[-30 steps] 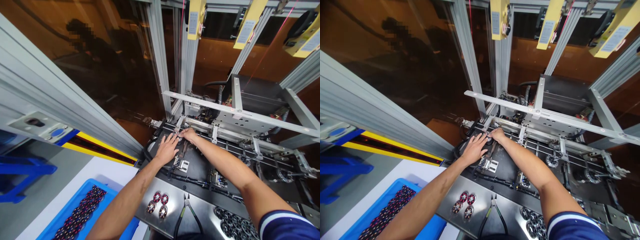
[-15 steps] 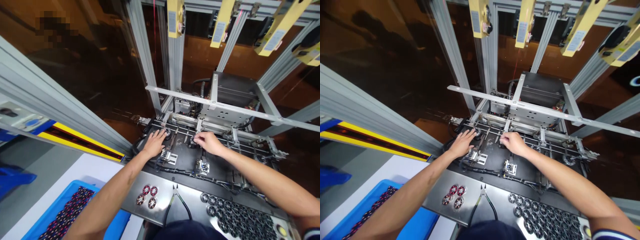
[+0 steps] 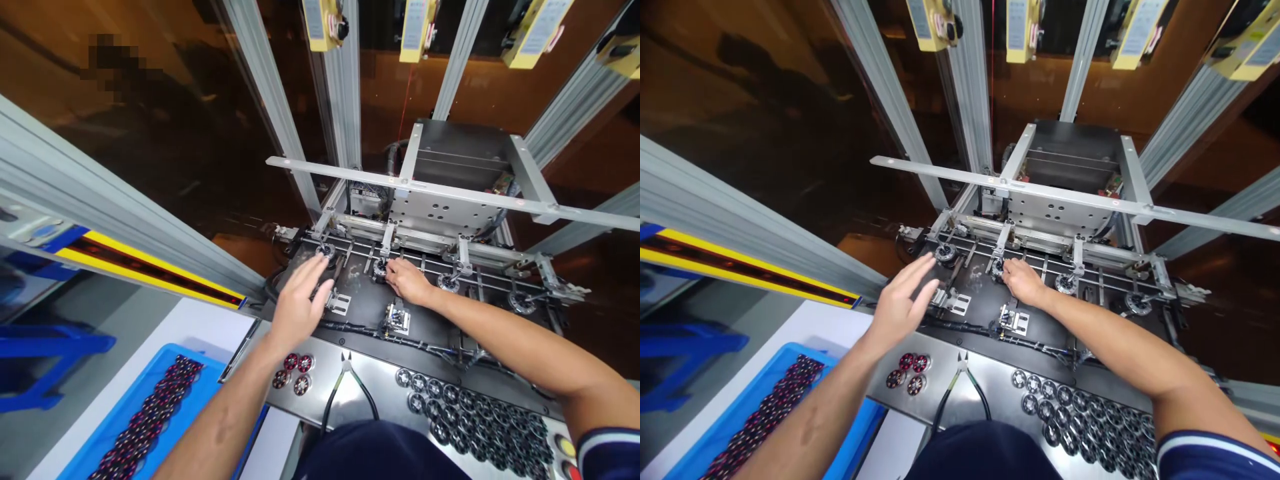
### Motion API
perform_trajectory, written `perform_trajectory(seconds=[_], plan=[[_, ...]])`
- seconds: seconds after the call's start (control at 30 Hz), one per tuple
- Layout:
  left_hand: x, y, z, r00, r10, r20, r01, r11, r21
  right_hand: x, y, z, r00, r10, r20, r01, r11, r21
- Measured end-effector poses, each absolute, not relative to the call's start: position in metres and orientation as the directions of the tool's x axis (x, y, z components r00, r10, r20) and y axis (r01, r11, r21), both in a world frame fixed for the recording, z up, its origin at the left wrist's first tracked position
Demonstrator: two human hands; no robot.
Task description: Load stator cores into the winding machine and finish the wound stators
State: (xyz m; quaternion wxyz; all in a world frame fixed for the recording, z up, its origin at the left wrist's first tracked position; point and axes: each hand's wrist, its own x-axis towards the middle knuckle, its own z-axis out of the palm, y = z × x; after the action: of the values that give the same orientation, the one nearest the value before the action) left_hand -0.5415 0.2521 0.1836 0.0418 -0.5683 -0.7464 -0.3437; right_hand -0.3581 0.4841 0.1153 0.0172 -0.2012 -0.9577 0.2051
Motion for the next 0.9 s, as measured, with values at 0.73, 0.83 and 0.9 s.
perform_trajectory(seconds=[0.73,0.83,0.9], plan=[[-0.480,0.350,0.112,-0.103,0.995,0.019,0.962,0.095,0.256,-0.395,0.519,0.106,-0.485,0.722,-0.493,0.762,0.073,-0.643],[-0.480,0.350,0.114,-0.098,0.995,-0.010,0.969,0.098,0.227,-0.397,0.513,0.105,-0.501,0.719,-0.482,0.746,0.076,-0.662],[-0.479,0.350,0.116,-0.097,0.995,-0.024,0.973,0.100,0.210,-0.399,0.511,0.111,-0.515,0.725,-0.457,0.741,0.108,-0.663]])
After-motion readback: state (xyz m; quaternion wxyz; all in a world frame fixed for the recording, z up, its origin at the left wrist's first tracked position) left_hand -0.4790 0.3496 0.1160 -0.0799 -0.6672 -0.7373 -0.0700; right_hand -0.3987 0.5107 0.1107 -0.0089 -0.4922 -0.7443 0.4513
